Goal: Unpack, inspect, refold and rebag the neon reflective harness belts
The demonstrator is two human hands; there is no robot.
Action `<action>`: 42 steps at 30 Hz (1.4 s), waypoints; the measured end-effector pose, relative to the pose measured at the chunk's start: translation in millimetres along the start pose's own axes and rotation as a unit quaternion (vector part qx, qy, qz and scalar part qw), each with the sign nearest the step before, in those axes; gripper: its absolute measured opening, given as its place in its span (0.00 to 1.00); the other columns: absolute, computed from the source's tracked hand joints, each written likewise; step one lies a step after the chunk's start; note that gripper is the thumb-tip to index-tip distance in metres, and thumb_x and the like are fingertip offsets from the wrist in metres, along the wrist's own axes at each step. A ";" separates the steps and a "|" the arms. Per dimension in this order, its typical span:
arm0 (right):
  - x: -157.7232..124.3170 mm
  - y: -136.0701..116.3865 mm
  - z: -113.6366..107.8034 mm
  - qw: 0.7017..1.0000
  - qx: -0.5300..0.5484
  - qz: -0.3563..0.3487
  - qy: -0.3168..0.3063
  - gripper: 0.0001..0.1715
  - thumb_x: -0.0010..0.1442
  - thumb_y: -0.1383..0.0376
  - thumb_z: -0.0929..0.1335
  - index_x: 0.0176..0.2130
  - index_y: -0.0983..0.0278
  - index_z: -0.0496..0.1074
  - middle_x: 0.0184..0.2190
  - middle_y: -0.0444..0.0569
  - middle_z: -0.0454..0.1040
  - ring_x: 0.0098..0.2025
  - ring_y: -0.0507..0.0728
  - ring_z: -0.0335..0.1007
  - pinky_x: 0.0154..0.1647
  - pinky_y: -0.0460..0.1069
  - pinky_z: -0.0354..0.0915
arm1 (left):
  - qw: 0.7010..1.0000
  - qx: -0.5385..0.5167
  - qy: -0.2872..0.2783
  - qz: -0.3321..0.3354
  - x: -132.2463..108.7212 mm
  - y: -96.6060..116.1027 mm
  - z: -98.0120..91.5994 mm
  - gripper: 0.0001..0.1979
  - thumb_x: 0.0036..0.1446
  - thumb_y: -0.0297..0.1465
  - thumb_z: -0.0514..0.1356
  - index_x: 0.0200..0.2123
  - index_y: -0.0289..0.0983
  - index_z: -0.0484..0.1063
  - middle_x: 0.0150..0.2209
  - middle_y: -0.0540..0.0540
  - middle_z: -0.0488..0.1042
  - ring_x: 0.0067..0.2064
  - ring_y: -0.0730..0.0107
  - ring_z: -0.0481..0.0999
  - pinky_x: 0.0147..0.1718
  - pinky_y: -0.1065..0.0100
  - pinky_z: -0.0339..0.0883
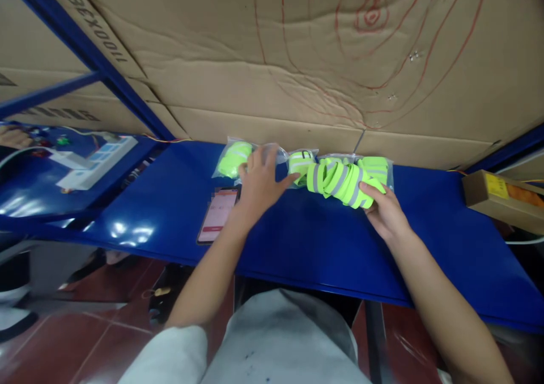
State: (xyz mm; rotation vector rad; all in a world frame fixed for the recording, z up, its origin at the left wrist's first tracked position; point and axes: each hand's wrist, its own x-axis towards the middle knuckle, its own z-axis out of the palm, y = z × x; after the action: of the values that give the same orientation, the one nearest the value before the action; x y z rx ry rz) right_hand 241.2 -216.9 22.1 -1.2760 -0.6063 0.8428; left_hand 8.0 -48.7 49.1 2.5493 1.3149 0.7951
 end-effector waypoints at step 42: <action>-12.4 12.8 8.2 0.976 -0.145 -0.007 -0.165 0.27 0.59 0.50 0.77 0.53 0.59 0.74 0.41 0.49 0.82 0.44 0.61 0.80 0.43 0.54 0.75 | 0.627 -0.685 -0.114 -0.353 -88.8 -6.4 0.4 0.23 0.45 0.40 0.78 0.43 0.38 0.79 0.31 0.52 0.78 0.27 0.72 0.75 0.22 0.73 0.70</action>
State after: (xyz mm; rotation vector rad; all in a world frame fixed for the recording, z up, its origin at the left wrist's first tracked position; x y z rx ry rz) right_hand 225.0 -221.4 12.0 -1.4013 -1.0322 0.9895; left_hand -38.1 -115.4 12.5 0.7631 0.8333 0.7395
